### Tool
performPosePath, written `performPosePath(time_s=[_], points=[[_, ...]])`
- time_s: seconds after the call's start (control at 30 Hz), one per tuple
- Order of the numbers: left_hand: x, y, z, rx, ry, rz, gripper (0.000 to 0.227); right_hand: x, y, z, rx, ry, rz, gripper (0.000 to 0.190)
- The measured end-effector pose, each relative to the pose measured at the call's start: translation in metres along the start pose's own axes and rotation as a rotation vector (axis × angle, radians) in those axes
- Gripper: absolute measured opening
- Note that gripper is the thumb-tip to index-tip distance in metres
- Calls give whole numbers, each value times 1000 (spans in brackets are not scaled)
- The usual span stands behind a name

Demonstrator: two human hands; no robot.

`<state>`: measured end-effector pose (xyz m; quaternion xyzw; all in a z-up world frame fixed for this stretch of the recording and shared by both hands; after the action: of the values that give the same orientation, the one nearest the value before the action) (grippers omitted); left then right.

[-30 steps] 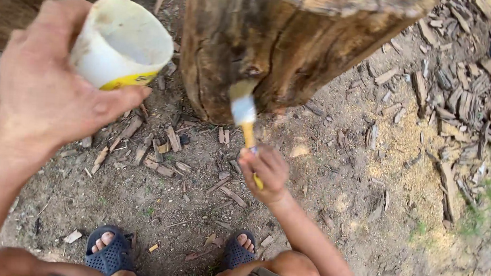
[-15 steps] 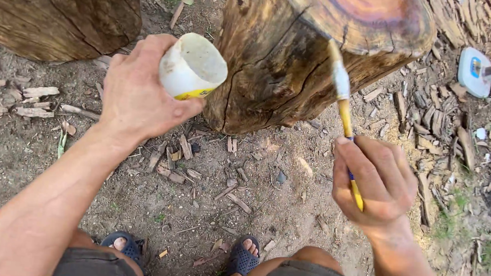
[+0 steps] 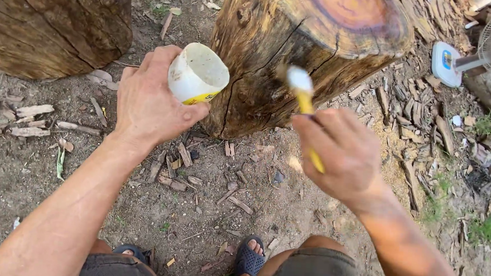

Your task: Applying glue to cracks in wooden stumps and moving bricks in a workshop.

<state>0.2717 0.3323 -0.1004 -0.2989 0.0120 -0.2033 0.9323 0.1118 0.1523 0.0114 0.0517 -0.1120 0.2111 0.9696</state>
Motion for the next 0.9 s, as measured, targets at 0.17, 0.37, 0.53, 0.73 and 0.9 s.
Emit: performPosePath(time_s=[0.17, 0.37, 0.53, 0.73, 0.9], points=[[-2, 0, 3, -15, -59, -57, 86, 0, 37, 2, -272, -166, 139, 16], [-3, -10, 7, -15, -69, -63, 86, 9, 24, -18, 40, -145, 174, 20], [-6, -14, 10, 14, -121, -142, 86, -29, -28, 57, 138, -523, -73, 17], [-4, -13, -2, 58, -82, -130, 85, -78, -38, 41, 20, -592, -117, 15], [-4, -23, -17, 162, -14, -110, 90, -100, -85, -28, 290, -476, -2, 20]])
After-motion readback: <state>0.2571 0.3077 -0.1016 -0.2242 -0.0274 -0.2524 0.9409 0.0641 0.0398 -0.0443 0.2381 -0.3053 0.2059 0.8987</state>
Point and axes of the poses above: each hand's wrist, its own x-axis towards the middle knuckle, its own z-axis out of the back of the hand, y = z × x, the point moved 9 cm from there along x, towards the middle knuckle, and after that the axes turned 10 degrees about x, right-handed, at the moved point
